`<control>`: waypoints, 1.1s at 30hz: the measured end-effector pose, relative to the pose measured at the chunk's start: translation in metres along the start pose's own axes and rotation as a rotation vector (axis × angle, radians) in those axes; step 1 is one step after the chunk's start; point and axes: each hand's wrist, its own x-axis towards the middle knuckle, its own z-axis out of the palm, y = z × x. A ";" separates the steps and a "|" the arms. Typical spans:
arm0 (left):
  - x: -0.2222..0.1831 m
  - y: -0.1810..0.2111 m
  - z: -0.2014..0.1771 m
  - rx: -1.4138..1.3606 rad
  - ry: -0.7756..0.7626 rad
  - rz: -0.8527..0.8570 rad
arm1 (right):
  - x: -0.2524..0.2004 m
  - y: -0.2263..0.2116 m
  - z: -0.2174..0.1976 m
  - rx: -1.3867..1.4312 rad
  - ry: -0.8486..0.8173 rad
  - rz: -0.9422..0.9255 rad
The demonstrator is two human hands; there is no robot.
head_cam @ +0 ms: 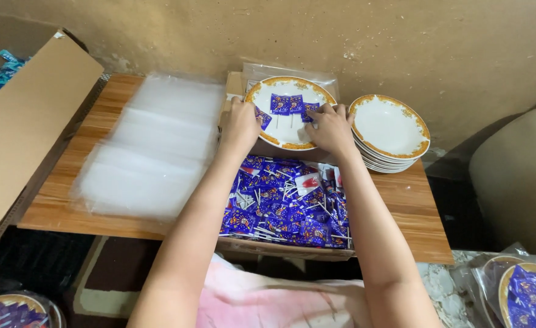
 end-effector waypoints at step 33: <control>0.030 0.003 0.051 0.158 0.088 0.156 | -0.001 -0.007 -0.002 0.127 0.014 -0.003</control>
